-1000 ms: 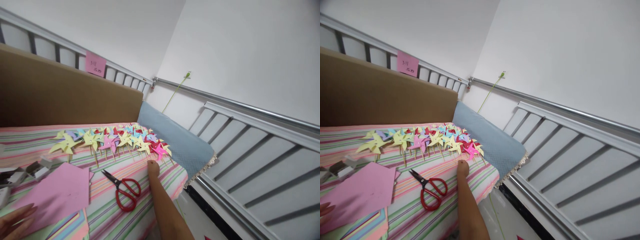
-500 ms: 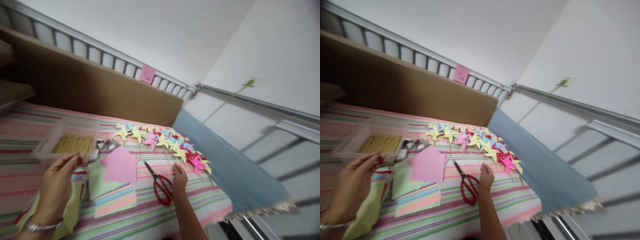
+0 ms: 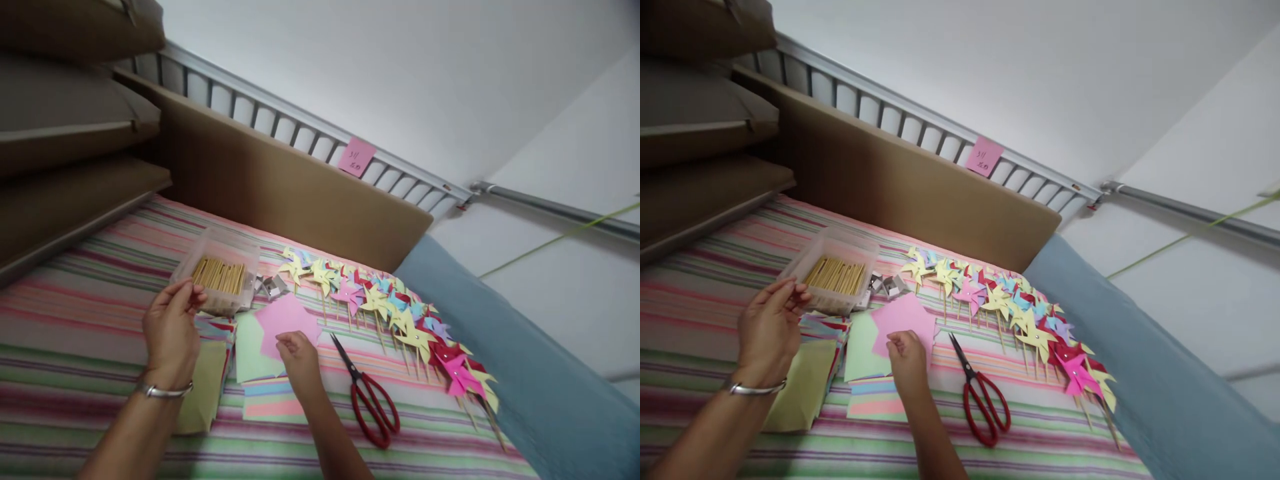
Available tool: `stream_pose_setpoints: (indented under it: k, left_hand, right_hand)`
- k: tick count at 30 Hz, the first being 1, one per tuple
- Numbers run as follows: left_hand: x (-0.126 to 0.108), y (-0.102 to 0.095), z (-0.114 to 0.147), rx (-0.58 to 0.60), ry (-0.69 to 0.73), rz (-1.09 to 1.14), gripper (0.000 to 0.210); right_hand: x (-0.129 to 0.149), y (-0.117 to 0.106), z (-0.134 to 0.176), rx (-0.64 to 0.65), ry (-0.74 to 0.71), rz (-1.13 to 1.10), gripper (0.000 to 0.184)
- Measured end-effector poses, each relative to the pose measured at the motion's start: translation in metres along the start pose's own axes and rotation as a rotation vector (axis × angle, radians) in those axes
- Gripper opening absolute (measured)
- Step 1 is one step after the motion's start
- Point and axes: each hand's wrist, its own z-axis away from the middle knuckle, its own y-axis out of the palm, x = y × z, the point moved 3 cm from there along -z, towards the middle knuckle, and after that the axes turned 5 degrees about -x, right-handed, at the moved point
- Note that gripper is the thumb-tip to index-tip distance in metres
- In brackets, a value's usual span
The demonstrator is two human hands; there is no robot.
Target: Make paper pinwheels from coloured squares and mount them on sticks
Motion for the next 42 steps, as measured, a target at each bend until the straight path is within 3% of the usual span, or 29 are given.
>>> stream_pose_setpoints:
  k: [5, 14, 17, 22, 27, 32, 36, 39, 42]
  left_hand:
    - [-0.007, -0.003, -0.007, -0.027, 0.014, 0.059, 0.013]
    - [-0.028, -0.012, -0.019, -0.074, 0.050, 0.138, 0.008]
    - [-0.033, -0.015, -0.021, -0.077, 0.037, 0.160, 0.009]
    - [-0.037, -0.019, -0.026, -0.040, 0.008, 0.196, 0.011]
    - [-0.033, -0.021, -0.029, -0.054, -0.008, 0.221, 0.008]
    - [-0.030, -0.021, -0.028, -0.055, -0.025, 0.219, 0.009]
    - [-0.030, -0.017, -0.024, -0.034, -0.030, 0.203, 0.010]
    - [-0.027, -0.011, -0.016, 0.019, -0.053, 0.167, 0.011]
    - [-0.015, -0.001, -0.001, 0.128, -0.113, 0.089, 0.014]
  right_hand:
    - [0.010, 0.007, 0.005, 0.070, -0.072, 0.121, 0.017]
    - [0.051, 0.067, 0.030, 0.281, -0.272, 0.259, 0.018]
    - [0.058, 0.080, 0.033, 0.331, -0.334, 0.366, 0.030]
    - [0.056, 0.093, 0.036, 0.375, -0.352, 0.560, 0.050]
    - [0.053, 0.097, 0.035, 0.379, -0.310, 0.586, 0.045]
    - [0.047, 0.096, 0.033, 0.365, -0.175, 0.383, 0.008]
    - [0.039, 0.081, 0.032, 0.381, 0.076, 0.009, 0.010]
    - [0.035, 0.056, 0.032, 0.415, 0.305, -0.321, 0.015]
    - [0.031, 0.025, 0.030, 0.310, 0.414, -0.582, 0.021]
